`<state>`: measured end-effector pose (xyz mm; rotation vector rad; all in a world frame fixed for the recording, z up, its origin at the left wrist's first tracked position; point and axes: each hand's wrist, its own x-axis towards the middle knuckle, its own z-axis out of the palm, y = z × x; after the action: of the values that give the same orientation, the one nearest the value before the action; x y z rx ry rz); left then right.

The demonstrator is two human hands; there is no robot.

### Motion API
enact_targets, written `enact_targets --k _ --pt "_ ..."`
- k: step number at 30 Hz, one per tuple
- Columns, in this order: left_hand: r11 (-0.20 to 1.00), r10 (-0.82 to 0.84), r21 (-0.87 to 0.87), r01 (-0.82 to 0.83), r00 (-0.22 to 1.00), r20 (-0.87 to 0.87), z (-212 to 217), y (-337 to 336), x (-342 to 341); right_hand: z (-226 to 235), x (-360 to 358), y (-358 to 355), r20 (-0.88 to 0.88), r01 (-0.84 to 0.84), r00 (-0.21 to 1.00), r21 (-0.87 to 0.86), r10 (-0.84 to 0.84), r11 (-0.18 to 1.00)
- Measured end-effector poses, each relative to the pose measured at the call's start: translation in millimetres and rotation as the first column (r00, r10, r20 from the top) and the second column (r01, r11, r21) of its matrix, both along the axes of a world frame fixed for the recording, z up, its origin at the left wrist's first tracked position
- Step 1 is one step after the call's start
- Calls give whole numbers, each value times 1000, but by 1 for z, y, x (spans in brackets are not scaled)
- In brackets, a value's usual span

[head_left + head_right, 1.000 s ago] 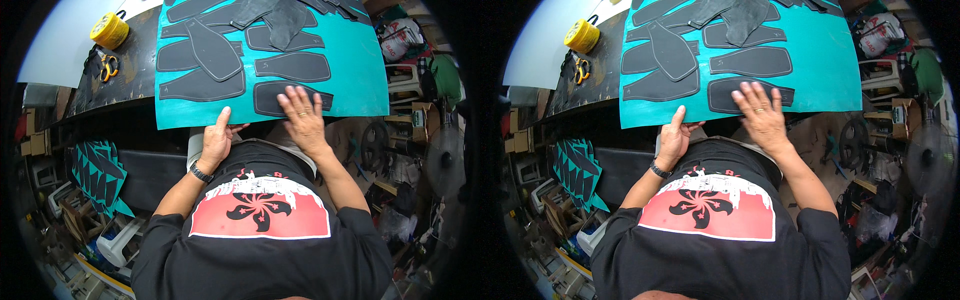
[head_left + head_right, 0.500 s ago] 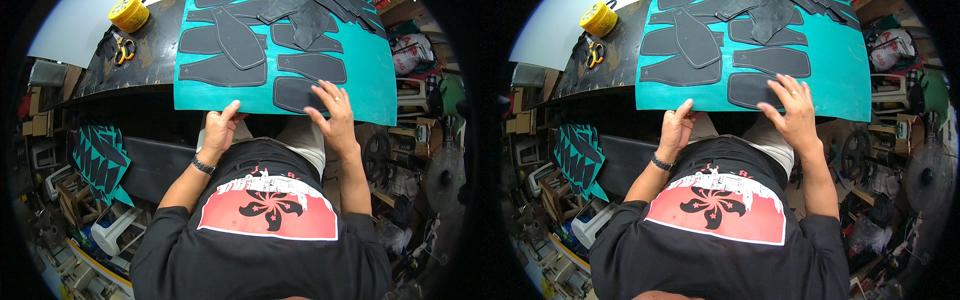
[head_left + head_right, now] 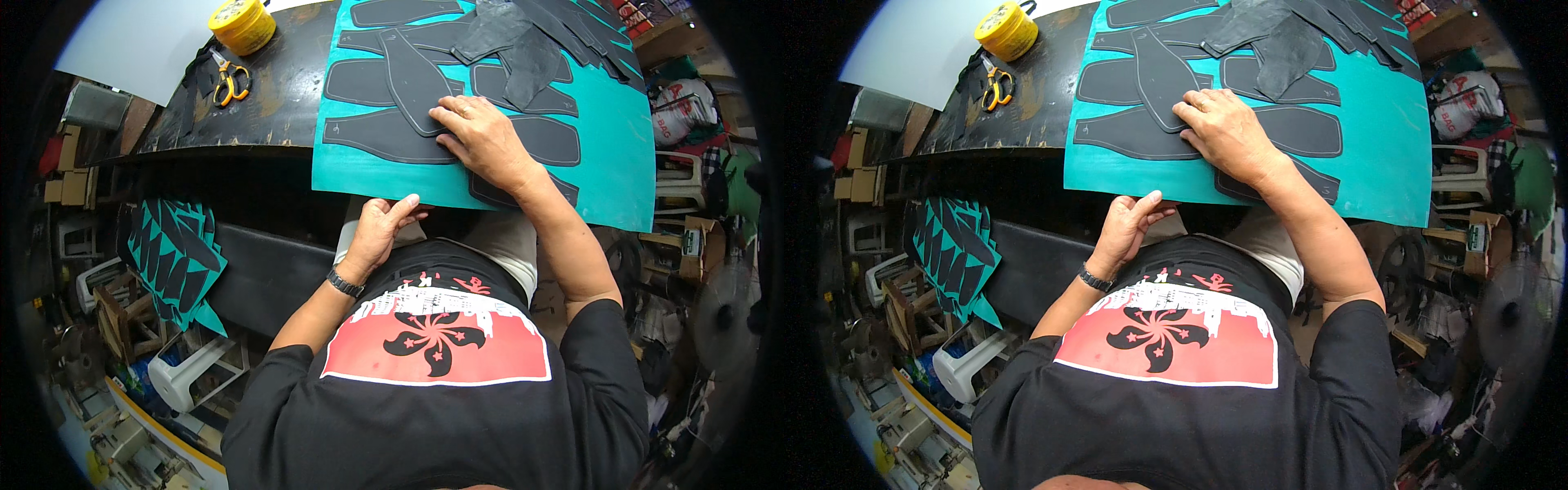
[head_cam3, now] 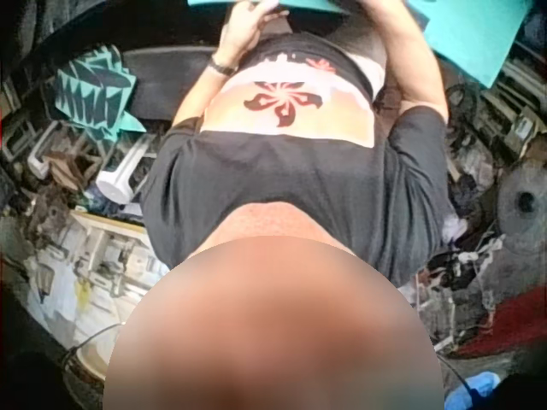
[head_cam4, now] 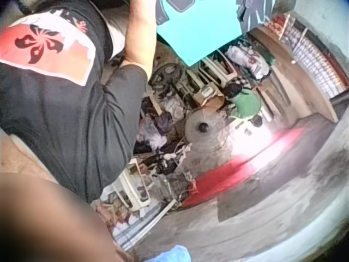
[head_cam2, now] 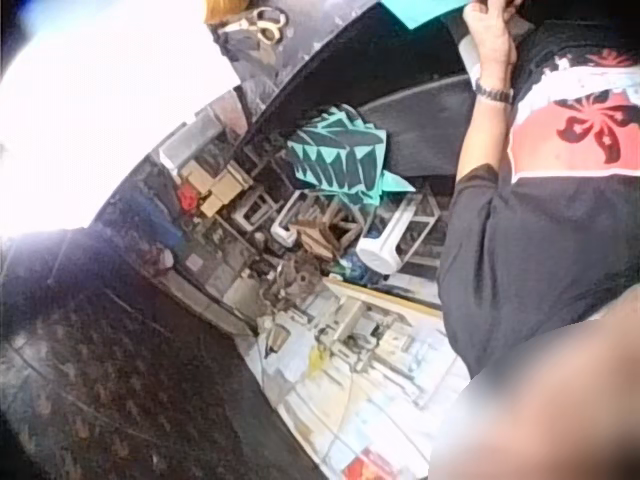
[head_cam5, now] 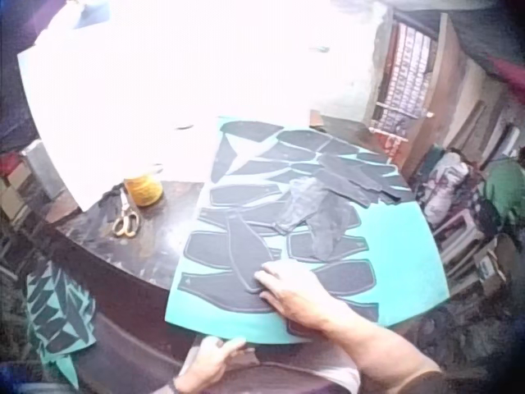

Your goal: The person arranges multiple black cut-out pieces on a large teal sheet, aligning and smoothing them by hand. The person briefly uses scissors to trim an edge, then continues placing and adjusting the pieces across the sheet.

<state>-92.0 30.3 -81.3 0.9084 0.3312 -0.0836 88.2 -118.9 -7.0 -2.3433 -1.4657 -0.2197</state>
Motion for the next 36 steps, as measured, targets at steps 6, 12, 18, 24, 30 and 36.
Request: enact_targets --k 6,12,18,24,30,36 --pt "991 129 36 -128 991 -19 1 8 3 -6 2 4 100 -45 994 -3 45 999" --pt "960 278 35 -278 961 0 4 21 3 -10 -2 5 71 -17 997 24 16 1000" --pt "925 350 143 -351 936 33 7 34 3 -15 -1 13 162 -53 986 50 44 997" --pt "896 400 200 -396 916 24 9 42 5 17 22 -2 140 116 967 506 -214 855" --pt "902 390 176 -395 919 61 12 49 6 34 10 -87 -339 299 936 637 -90 711" --pt "913 373 164 -374 927 36 9 56 4 5 9 -155 -632 567 775 708 17 421"
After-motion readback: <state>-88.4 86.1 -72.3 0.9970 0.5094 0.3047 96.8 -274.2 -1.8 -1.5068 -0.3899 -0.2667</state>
